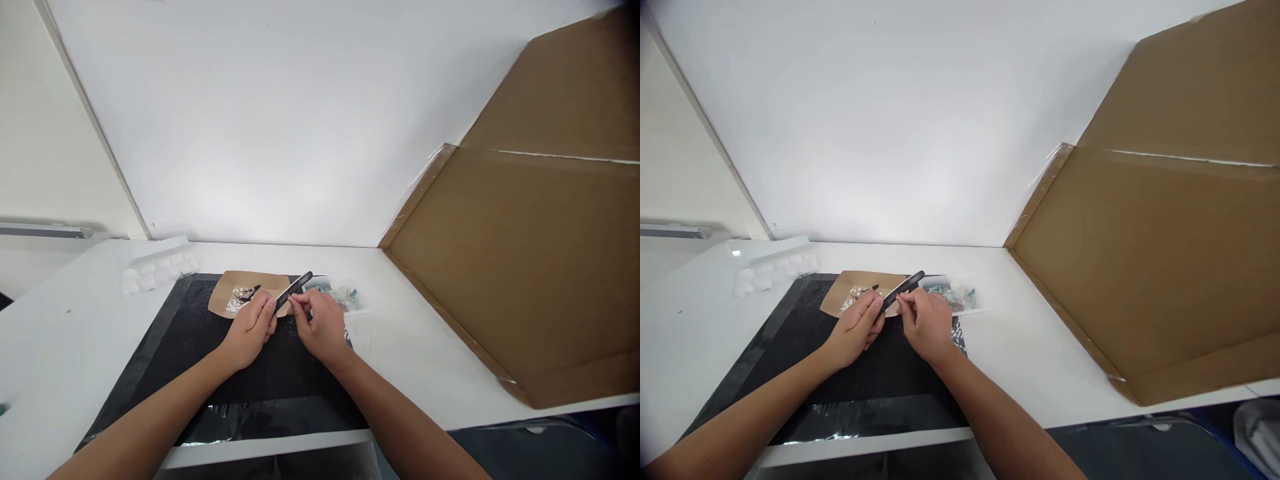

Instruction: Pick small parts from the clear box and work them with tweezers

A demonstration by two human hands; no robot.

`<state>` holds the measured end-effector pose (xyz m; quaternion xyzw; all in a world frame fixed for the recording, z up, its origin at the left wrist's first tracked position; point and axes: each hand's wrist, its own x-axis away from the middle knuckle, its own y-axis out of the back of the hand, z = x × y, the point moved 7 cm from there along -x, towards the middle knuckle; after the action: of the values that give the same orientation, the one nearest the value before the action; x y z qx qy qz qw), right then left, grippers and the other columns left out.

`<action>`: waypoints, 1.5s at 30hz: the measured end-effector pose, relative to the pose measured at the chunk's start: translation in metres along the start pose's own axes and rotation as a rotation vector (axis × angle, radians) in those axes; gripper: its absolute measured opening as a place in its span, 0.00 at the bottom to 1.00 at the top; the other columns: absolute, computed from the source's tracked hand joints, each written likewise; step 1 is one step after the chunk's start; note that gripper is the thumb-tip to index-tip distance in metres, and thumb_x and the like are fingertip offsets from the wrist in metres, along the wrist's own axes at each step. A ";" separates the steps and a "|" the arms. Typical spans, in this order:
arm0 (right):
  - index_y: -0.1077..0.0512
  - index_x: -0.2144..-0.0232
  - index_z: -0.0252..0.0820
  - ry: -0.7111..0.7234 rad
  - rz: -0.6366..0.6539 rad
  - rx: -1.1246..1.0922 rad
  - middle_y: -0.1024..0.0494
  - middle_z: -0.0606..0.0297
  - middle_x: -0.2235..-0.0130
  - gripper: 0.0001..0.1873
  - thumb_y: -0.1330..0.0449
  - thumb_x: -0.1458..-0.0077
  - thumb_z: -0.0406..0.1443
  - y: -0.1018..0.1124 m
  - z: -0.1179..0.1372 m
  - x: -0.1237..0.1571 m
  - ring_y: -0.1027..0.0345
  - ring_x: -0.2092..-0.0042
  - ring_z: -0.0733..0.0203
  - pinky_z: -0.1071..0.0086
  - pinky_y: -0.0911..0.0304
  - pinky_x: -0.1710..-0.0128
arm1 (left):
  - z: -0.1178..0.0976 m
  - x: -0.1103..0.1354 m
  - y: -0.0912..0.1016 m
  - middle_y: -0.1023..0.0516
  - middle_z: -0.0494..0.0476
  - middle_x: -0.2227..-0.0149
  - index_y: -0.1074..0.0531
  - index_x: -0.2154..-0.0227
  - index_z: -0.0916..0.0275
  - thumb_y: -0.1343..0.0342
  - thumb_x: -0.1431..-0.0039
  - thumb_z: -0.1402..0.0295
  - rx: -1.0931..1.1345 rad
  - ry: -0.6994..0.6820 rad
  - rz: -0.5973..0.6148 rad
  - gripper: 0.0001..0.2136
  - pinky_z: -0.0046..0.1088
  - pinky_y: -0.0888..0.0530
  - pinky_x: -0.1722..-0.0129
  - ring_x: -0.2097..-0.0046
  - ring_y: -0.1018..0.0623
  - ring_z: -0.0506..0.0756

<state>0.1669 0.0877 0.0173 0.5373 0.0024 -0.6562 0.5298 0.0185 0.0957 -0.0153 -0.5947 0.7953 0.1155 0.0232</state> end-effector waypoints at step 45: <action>0.26 0.64 0.45 0.029 -0.002 0.033 0.18 0.65 0.71 0.10 0.43 0.30 0.40 0.003 0.003 0.000 0.26 0.70 0.59 0.64 0.38 0.62 | 0.002 0.000 -0.002 0.39 0.42 0.79 0.41 0.69 0.57 0.57 0.26 0.52 -0.004 -0.011 0.013 0.18 0.21 0.40 0.83 0.81 0.41 0.47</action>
<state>0.1669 0.0847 0.0207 0.5555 0.0002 -0.6488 0.5201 0.0198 0.0956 -0.0179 -0.5888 0.7988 0.1205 0.0259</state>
